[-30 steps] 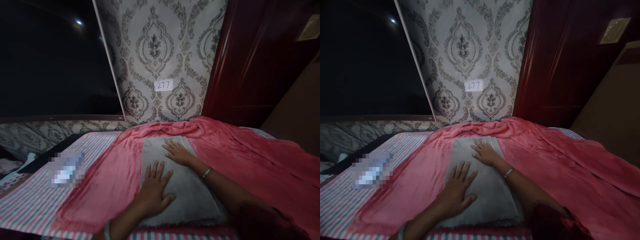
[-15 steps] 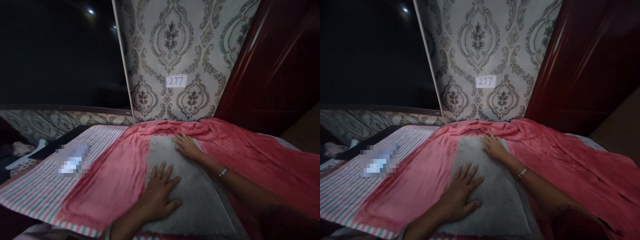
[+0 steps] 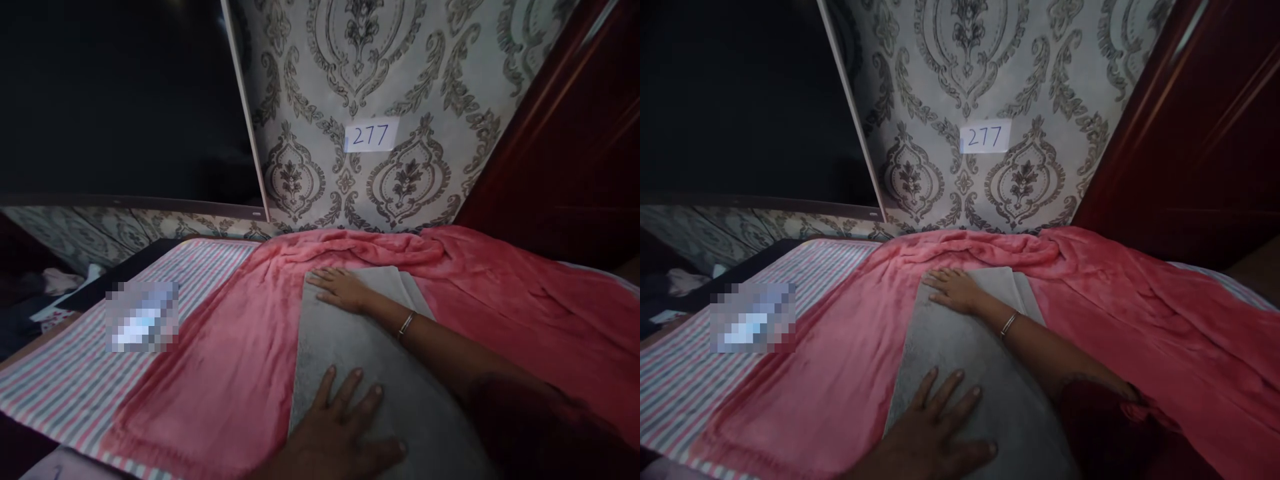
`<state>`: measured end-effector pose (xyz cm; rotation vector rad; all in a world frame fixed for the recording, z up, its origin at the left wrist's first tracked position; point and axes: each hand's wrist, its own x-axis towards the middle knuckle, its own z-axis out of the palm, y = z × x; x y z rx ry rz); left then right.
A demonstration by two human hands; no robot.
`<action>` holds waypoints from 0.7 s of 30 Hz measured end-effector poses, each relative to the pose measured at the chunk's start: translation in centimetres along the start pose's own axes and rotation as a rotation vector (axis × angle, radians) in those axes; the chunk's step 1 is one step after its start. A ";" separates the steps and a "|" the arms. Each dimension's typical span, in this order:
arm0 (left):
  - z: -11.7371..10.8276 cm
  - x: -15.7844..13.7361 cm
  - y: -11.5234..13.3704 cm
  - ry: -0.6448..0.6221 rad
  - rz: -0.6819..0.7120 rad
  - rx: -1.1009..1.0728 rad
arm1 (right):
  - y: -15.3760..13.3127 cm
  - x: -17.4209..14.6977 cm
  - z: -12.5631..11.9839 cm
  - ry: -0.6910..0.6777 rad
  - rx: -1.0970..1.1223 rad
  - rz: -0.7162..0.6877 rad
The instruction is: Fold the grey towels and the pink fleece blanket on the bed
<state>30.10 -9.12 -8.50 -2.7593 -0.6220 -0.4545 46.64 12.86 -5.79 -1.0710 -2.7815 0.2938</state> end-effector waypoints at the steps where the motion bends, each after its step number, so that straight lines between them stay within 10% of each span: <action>1: 0.1 0.0 0.0 0.014 0.000 0.002 | 0.6 0.4 0.1 0.005 -0.001 0.008; 13: -0.8 -0.7 -0.2 -0.114 -0.016 -0.183 | 0.4 0.8 -1.6 0.062 -0.063 0.149; 21: -3.3 0.2 0.3 -0.263 -0.127 -0.402 | 0.0 -10.4 -2.5 0.040 -0.127 0.171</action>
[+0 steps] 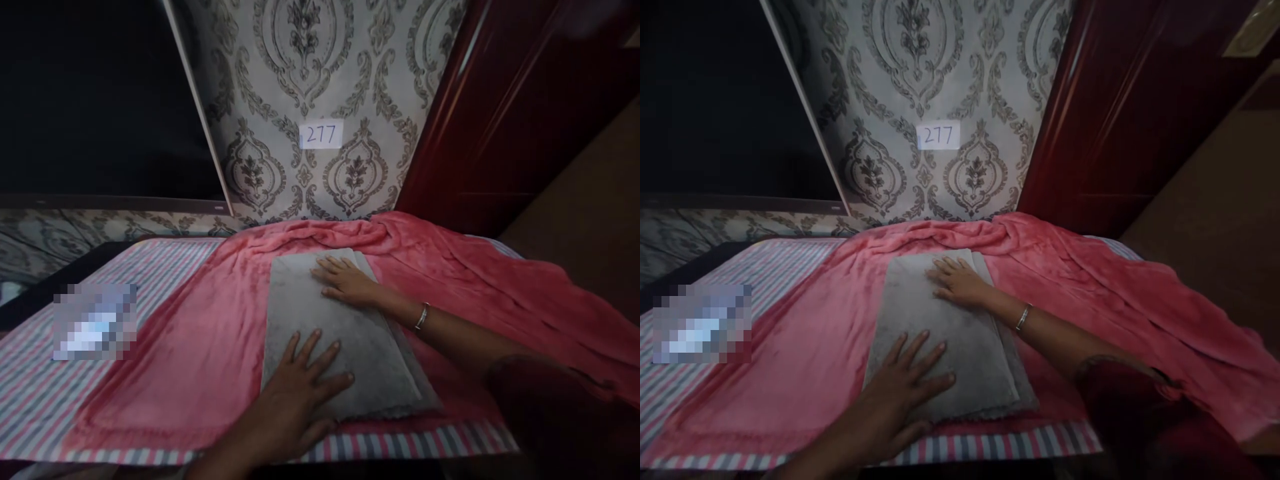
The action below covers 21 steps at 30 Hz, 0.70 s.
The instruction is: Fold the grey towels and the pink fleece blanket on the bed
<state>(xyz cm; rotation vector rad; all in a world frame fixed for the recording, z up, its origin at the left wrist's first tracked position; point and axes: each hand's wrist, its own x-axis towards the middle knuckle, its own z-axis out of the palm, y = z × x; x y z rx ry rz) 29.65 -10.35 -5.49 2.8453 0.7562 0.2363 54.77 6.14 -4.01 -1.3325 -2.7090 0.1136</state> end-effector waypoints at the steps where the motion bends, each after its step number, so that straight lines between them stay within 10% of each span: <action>1: -0.1 0.1 0.0 -0.003 -0.003 -0.007 | 0.6 -0.9 0.2 -0.025 0.003 0.030; 12: -0.4 0.1 0.0 0.026 0.044 0.053 | 4.8 1.5 1.0 0.023 0.007 0.322; 21: -0.1 0.5 -0.3 0.046 0.044 0.022 | 2.5 -0.3 -1.1 0.007 0.023 0.346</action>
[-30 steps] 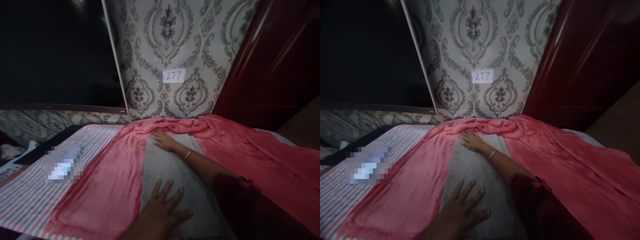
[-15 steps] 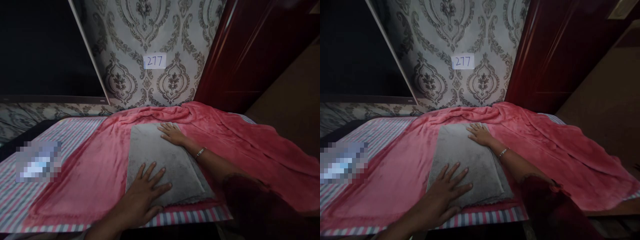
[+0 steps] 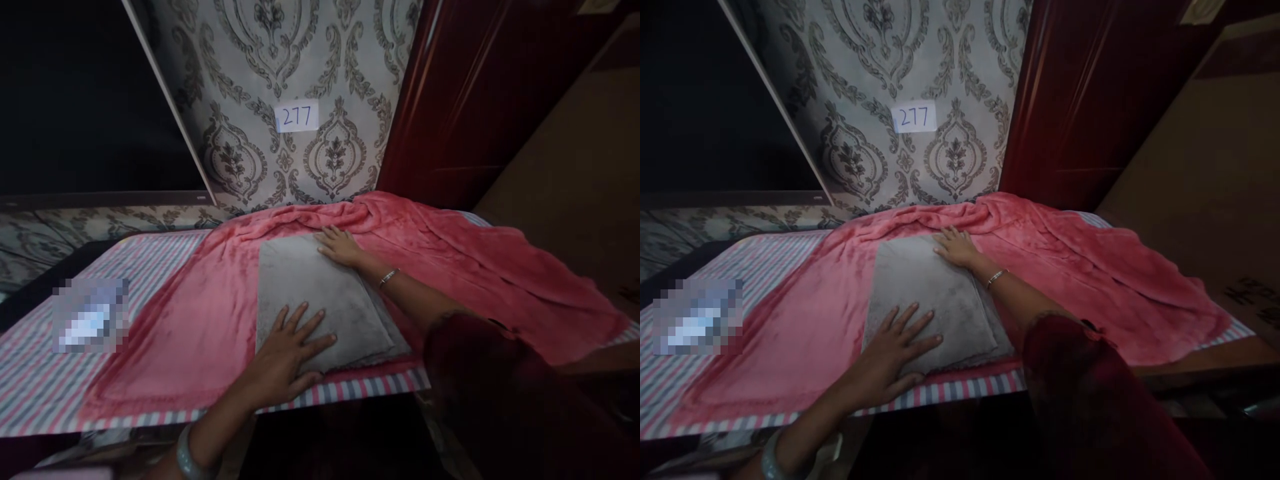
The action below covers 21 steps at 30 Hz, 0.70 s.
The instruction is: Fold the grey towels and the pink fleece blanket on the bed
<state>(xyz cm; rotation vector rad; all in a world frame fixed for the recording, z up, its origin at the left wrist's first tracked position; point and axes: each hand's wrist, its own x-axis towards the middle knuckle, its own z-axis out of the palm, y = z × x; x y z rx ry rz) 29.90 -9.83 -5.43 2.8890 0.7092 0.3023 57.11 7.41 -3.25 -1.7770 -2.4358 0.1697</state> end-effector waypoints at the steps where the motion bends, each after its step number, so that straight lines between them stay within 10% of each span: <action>1: 0.1 -0.1 -0.1 0.001 0.000 -0.012 | -0.6 -1.2 -0.2 0.014 0.005 -0.059; 9: -2.5 2.3 -3.1 0.291 -0.212 -0.247 | -5.6 -13.4 0.9 -0.074 0.096 -0.450; 21: -1.8 17.6 -9.8 -0.231 -0.147 0.085 | -7.1 -17.6 2.9 -0.031 0.208 -0.312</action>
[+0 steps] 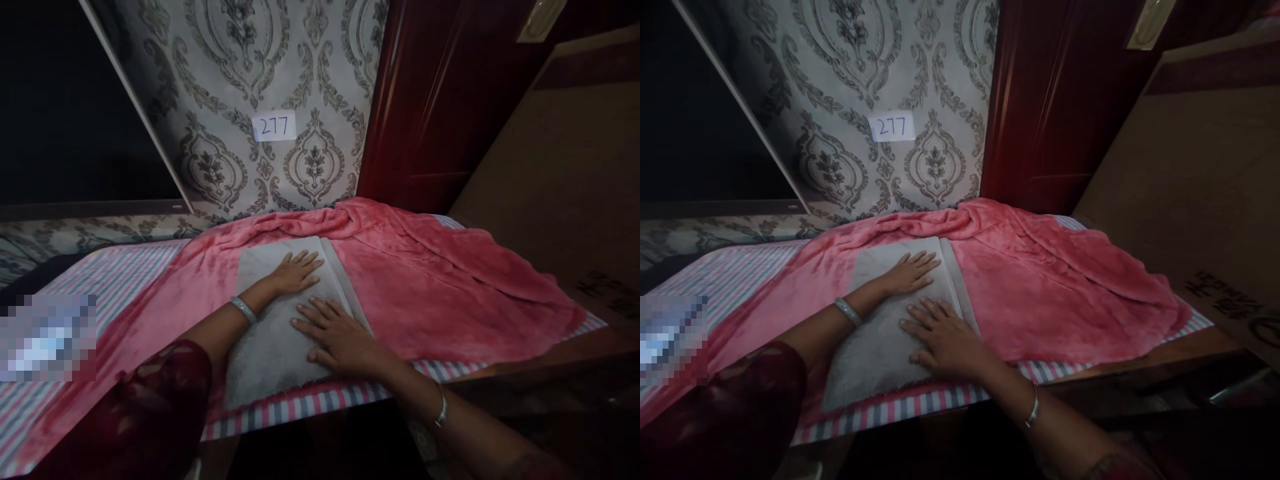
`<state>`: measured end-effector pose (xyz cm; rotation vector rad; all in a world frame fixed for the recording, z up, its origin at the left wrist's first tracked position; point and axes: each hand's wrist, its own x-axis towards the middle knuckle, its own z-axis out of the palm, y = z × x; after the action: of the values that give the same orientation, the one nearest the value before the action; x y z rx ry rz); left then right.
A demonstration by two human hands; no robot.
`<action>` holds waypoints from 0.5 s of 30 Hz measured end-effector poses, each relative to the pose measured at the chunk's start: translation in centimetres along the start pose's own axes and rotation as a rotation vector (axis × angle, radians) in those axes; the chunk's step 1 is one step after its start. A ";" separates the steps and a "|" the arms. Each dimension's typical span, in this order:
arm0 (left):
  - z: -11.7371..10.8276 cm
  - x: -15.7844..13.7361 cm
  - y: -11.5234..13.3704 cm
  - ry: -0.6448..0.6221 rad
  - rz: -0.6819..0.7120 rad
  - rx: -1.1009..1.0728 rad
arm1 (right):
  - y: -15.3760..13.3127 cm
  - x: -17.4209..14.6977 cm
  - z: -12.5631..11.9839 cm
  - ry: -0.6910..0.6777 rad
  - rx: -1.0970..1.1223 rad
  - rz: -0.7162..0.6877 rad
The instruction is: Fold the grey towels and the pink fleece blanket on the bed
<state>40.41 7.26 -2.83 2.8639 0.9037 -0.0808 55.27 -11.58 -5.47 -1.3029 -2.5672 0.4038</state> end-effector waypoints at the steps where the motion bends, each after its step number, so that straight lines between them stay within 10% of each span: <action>1: 0.0 0.7 -0.4 -0.005 0.019 0.004 | -0.2 -0.4 0.2 0.002 0.018 0.001; 15: 0.0 6.7 -3.9 0.057 -0.146 0.004 | -0.3 -1.2 0.2 -0.004 0.084 0.025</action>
<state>43.71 14.21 -3.90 2.8127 1.1240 -0.0166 55.63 -12.75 -5.64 -1.3070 -2.5106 0.5132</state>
